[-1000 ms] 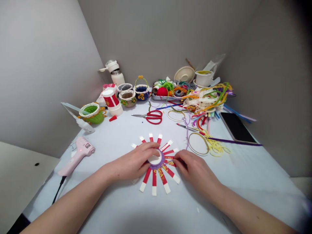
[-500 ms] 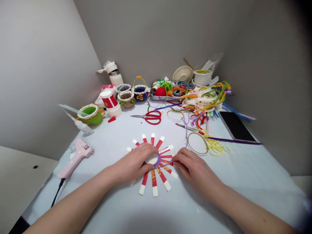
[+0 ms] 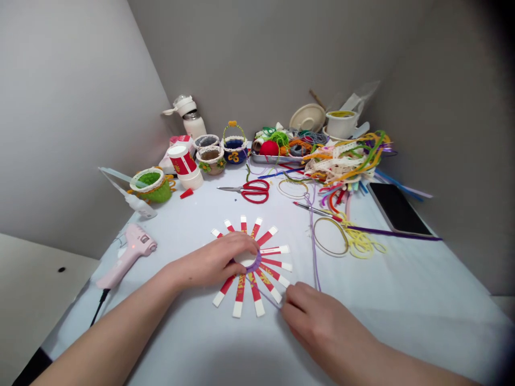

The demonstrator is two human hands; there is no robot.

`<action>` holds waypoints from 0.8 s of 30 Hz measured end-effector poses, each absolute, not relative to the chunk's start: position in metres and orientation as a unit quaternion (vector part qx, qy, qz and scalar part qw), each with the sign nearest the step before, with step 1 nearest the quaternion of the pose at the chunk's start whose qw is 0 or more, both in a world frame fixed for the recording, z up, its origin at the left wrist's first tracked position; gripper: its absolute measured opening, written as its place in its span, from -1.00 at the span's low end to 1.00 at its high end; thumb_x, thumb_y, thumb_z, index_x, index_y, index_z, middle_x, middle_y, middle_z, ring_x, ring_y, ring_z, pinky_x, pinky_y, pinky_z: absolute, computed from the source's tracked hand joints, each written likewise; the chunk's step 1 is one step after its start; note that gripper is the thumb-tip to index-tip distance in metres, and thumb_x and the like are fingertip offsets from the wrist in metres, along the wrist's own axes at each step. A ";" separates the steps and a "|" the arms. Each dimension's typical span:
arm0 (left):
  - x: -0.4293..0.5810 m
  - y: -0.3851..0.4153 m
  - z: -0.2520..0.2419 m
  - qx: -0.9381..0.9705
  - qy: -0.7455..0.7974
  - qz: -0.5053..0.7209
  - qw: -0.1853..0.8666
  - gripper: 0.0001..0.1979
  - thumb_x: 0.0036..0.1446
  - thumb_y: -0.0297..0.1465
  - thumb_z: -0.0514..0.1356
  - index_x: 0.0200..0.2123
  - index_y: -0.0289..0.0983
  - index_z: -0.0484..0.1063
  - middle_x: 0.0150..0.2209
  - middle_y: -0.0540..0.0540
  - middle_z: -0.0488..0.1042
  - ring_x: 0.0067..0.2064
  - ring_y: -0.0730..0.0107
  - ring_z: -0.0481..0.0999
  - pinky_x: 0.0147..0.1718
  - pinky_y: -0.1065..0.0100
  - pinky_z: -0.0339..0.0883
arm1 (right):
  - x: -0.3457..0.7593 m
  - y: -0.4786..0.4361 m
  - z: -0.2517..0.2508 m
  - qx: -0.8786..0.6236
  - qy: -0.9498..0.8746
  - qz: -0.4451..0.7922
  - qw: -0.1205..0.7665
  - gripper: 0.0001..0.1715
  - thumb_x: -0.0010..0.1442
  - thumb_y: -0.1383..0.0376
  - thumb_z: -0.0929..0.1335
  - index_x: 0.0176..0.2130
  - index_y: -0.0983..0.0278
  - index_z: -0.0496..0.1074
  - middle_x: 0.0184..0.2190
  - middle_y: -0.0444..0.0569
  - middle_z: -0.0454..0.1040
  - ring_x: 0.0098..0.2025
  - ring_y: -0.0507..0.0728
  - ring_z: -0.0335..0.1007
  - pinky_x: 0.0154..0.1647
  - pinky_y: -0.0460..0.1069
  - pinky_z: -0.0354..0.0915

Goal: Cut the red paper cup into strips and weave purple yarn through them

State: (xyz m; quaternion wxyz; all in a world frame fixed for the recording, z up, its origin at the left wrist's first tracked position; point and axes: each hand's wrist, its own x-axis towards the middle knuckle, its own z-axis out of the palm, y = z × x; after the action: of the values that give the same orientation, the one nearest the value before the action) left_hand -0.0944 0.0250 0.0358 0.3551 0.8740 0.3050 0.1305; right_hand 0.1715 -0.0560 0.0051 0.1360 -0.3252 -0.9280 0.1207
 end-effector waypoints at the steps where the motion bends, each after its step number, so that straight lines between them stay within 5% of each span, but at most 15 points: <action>1: -0.094 0.025 0.036 0.874 0.306 0.128 0.355 -0.72 0.27 -0.55 0.15 0.02 -0.20 0.34 0.10 -0.15 0.44 0.14 0.23 0.39 0.18 0.15 0.27 | 0.171 -0.055 0.004 -0.332 -0.927 0.116 0.132 -0.72 0.13 0.62 0.25 -0.43 0.28 0.35 -0.39 -0.03 0.39 -0.42 0.08 0.26 -0.46 -0.04 0.12; 18: -0.082 0.017 0.039 0.881 0.249 0.131 0.380 -0.71 0.24 -0.60 0.13 -0.01 -0.22 0.36 0.05 -0.18 0.45 0.12 0.22 0.43 0.13 0.15 0.32 | 0.176 -0.008 -0.003 -0.516 -0.808 0.196 0.207 -0.80 0.34 0.39 0.28 -0.35 0.27 0.40 -0.37 -0.07 0.39 -0.31 0.11 0.35 -0.27 0.00 0.25; 24: -0.081 0.011 0.041 0.883 0.278 0.144 0.348 -0.61 0.18 -0.66 0.09 0.02 -0.20 0.34 0.22 -0.20 0.34 0.25 0.17 0.33 0.20 0.11 0.28 | 0.177 -0.007 -0.005 -0.521 -0.805 0.207 0.193 -0.81 0.34 0.36 0.28 -0.33 0.26 0.42 -0.35 -0.06 0.41 -0.29 0.12 0.36 -0.25 0.01 0.25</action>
State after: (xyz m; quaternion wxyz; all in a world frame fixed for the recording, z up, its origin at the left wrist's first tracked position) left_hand -0.0809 0.0107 0.0413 0.3484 0.8834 0.2782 0.1443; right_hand 0.1768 -0.0070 -0.0054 0.1931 -0.5213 -0.8052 0.2066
